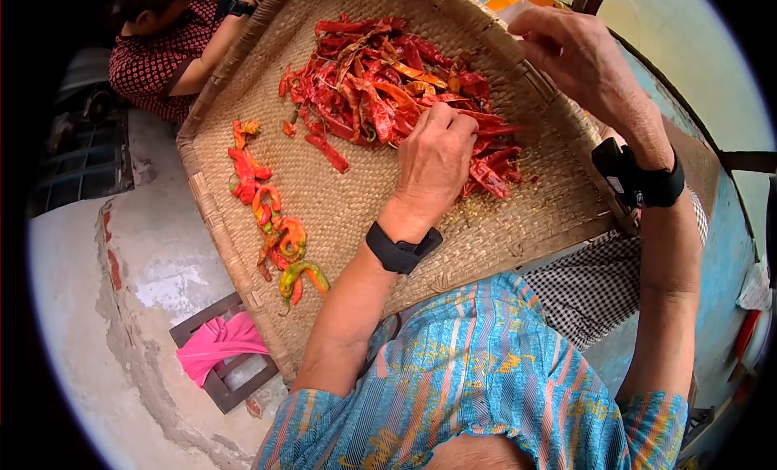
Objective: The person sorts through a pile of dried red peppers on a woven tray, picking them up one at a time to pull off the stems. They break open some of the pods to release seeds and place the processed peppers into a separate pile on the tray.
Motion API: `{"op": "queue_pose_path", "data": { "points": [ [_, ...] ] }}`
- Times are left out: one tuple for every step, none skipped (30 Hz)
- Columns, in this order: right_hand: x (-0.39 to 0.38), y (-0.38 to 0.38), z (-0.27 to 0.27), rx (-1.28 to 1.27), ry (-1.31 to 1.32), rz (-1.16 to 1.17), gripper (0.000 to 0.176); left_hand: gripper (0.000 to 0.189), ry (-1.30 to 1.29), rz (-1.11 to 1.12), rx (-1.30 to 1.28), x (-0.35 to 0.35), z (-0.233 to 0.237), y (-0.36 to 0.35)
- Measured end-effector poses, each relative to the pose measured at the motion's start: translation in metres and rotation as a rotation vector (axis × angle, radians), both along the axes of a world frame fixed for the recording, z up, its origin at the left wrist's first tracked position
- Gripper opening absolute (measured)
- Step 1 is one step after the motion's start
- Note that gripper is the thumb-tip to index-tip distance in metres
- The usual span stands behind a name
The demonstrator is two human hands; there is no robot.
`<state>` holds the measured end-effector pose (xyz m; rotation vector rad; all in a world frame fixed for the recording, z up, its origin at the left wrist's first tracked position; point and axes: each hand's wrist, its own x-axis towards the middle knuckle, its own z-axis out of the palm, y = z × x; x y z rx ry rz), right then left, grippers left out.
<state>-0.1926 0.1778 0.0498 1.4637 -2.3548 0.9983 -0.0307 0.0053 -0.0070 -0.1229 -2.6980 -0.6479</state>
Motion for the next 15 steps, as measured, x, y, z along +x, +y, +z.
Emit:
{"op": "queue_pose_path", "data": {
  "points": [
    [0.006,-0.003,-0.003,0.031,-0.036,-0.004,0.012,0.017,-0.001,-0.003,0.001,0.001,0.001,-0.002],
    [0.011,-0.005,-0.006,0.062,-0.072,-0.008,0.011,0.012,0.002,0.038,0.032,0.002,0.005,-0.005],
    [0.011,-0.005,-0.008,0.061,-0.073,-0.009,0.011,0.009,0.005,0.082,0.062,0.003,0.009,-0.007],
    [0.012,-0.006,-0.011,0.097,-0.071,0.015,0.011,0.009,0.004,0.082,0.061,0.005,0.014,-0.008],
    [0.012,-0.008,-0.012,0.132,-0.068,0.039,0.011,0.008,-0.064,0.155,0.258,0.008,0.021,-0.008],
    [0.014,-0.008,-0.013,0.132,-0.068,0.039,0.011,0.007,-0.131,0.227,0.456,0.009,0.025,-0.010],
    [0.018,-0.010,-0.014,0.154,-0.137,0.119,0.018,0.009,-0.134,0.199,0.587,0.010,0.021,-0.015],
    [0.021,-0.011,-0.013,0.176,-0.206,0.201,0.025,0.009,-0.134,0.199,0.588,0.010,0.021,-0.015],
    [0.024,-0.015,-0.011,0.199,-0.335,0.275,0.034,0.010,-0.124,0.134,0.620,0.011,0.021,-0.014],
    [0.030,-0.019,-0.013,0.046,-0.392,0.346,0.026,0.011,-0.114,0.070,0.651,0.011,0.021,-0.014],
    [0.032,-0.023,-0.019,-0.019,-0.370,0.391,0.024,0.011,-0.114,0.072,0.651,0.011,0.023,-0.013],
    [0.035,-0.026,-0.021,-0.084,-0.349,0.435,0.023,0.011,-0.145,0.063,0.665,0.011,0.025,-0.012],
    [0.036,-0.027,-0.019,-0.083,-0.350,0.435,0.023,0.011,-0.177,0.053,0.679,0.011,0.026,-0.010],
    [0.037,-0.026,-0.014,-0.072,-0.423,0.409,0.022,0.011,-0.179,0.053,0.681,0.012,0.027,-0.009],
    [0.037,-0.025,-0.009,-0.061,-0.497,0.383,0.021,0.012,-0.140,0.074,0.688,0.012,0.027,-0.007]
  ]
}}
